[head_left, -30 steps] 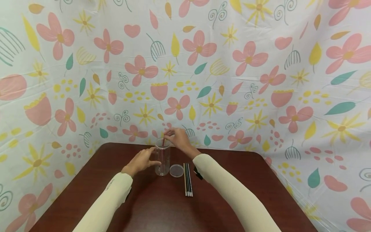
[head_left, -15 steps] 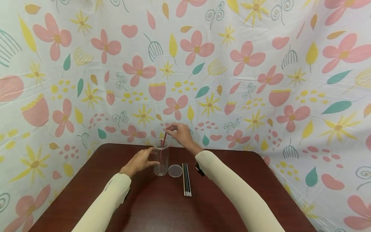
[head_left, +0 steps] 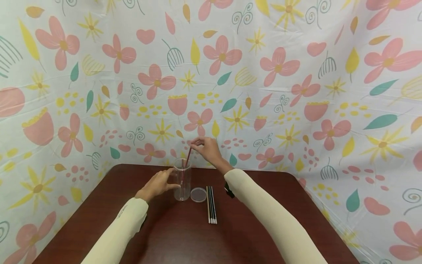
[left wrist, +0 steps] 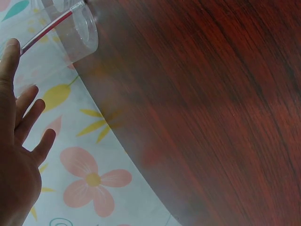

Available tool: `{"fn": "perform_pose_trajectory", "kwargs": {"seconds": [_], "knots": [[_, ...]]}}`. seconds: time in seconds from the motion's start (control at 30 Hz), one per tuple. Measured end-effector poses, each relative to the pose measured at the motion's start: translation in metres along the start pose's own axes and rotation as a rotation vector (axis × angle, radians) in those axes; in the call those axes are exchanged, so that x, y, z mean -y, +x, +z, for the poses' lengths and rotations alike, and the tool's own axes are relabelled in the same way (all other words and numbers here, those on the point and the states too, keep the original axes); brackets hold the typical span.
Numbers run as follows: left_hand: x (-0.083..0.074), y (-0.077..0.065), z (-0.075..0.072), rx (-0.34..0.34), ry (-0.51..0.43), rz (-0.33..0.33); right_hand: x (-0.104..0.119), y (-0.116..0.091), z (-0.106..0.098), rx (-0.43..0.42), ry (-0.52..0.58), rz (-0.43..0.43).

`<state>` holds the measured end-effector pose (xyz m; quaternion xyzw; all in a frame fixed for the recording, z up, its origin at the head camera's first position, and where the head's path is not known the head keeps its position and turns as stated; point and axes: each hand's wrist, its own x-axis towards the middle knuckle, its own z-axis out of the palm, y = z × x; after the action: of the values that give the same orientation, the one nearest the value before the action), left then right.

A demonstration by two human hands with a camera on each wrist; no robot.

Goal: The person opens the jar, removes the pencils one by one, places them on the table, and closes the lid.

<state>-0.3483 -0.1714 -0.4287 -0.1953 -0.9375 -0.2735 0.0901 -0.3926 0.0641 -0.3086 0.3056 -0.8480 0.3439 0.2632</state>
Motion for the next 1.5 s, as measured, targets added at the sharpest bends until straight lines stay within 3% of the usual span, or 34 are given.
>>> {"fn": "perform_pose_trajectory", "kwargs": {"seconds": [0.5,0.8,1.2,1.5], "knots": [[0.002,-0.002,0.003,-0.003,0.002,0.005,-0.003,0.015,-0.015,-0.043,0.016,-0.037],[0.002,-0.002,0.001,-0.002,0.004,0.007,-0.003,0.022,-0.028,-0.052,0.027,-0.007],[-0.001,0.0,-0.001,-0.001,0.01,0.021,-0.003,0.03,-0.044,-0.105,0.059,-0.03],[0.0,-0.002,-0.002,0.0,0.017,0.021,-0.004,0.032,-0.055,-0.137,0.027,-0.024]]}}
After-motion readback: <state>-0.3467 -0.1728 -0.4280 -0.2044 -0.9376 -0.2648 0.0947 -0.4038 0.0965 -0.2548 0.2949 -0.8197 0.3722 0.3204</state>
